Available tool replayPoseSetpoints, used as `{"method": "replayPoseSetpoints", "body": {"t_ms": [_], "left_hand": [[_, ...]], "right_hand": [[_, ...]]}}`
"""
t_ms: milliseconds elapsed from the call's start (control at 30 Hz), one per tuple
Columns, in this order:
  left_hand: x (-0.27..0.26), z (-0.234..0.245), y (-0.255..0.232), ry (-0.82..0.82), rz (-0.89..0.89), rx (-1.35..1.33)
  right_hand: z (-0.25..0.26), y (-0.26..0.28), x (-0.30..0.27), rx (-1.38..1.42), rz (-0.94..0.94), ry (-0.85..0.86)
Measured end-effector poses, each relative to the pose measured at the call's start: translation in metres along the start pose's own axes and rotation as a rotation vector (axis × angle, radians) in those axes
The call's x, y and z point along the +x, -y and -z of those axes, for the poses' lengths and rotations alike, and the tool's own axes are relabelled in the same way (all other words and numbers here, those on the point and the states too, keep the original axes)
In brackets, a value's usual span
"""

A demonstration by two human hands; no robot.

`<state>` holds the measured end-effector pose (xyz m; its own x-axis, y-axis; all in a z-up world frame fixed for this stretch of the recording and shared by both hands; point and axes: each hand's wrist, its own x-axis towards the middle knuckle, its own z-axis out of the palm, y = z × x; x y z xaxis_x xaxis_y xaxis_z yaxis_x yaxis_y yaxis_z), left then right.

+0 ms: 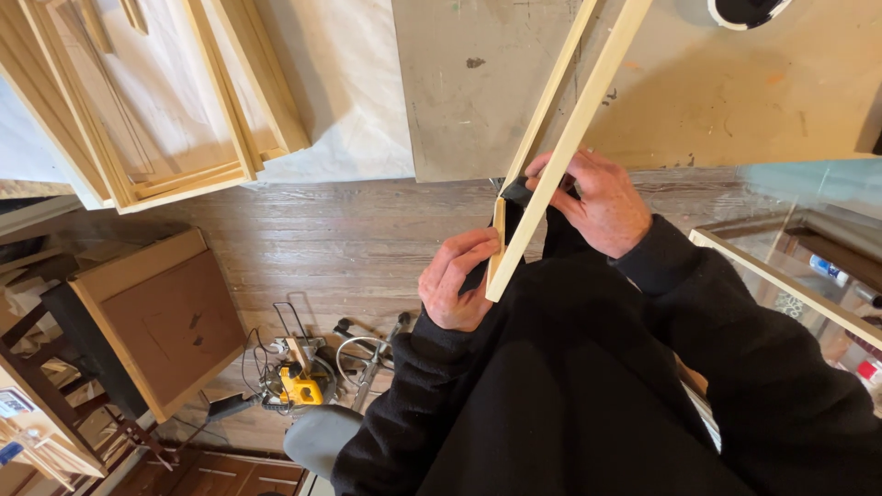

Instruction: Painting the inner edges of wooden picture frames with black paint using a foam brush.

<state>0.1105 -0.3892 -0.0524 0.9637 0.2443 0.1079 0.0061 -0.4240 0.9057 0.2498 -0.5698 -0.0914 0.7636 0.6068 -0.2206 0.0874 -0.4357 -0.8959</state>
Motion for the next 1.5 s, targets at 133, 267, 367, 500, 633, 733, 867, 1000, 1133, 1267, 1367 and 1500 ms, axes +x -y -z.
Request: {"method": "replayPoseSetpoints", "body": {"t_ms": [133, 267, 367, 500, 633, 733, 867, 1000, 1133, 1267, 1367, 1500], "left_hand": [[-0.001, 0.001, 0.0, -0.007, -0.001, 0.013], [0.001, 0.001, 0.002, -0.002, -0.01, 0.006], [0.002, 0.003, -0.001, 0.011, 0.005, 0.001], [0.0, 0.0, 0.001, -0.004, -0.008, 0.016], [0.002, 0.001, 0.0, 0.001, -0.002, 0.004], [0.003, 0.003, 0.0, 0.01, -0.006, 0.003], [0.006, 0.003, -0.004, 0.005, -0.006, 0.018], [0.005, 0.004, -0.001, 0.01, -0.011, -0.005], [0.005, 0.004, 0.003, 0.025, -0.012, 0.009], [0.003, 0.003, 0.005, 0.022, -0.014, 0.002], [0.003, 0.003, 0.008, 0.027, -0.029, 0.002], [0.003, 0.004, 0.008, 0.042, -0.014, 0.01]], "right_hand": [[-0.001, 0.002, 0.001, -0.017, -0.031, 0.012], [0.005, 0.001, 0.002, 0.04, -0.063, -0.007], [0.006, 0.001, 0.001, 0.006, 0.013, -0.044], [0.001, 0.002, 0.002, 0.036, 0.002, -0.003], [0.007, 0.003, 0.01, -0.022, -0.023, -0.027], [0.02, -0.006, 0.019, -0.002, -0.119, -0.024], [0.035, -0.033, 0.031, 0.004, 0.071, -0.094], [0.057, -0.051, 0.045, -0.089, 0.021, -0.132], [0.078, -0.072, 0.052, -0.241, 0.094, -0.268], [0.091, -0.035, 0.054, -0.195, 0.286, -0.422], [0.088, -0.016, 0.048, -0.451, 0.42, -0.385], [0.079, -0.036, 0.043, -0.599, 0.45, -0.336]]}}
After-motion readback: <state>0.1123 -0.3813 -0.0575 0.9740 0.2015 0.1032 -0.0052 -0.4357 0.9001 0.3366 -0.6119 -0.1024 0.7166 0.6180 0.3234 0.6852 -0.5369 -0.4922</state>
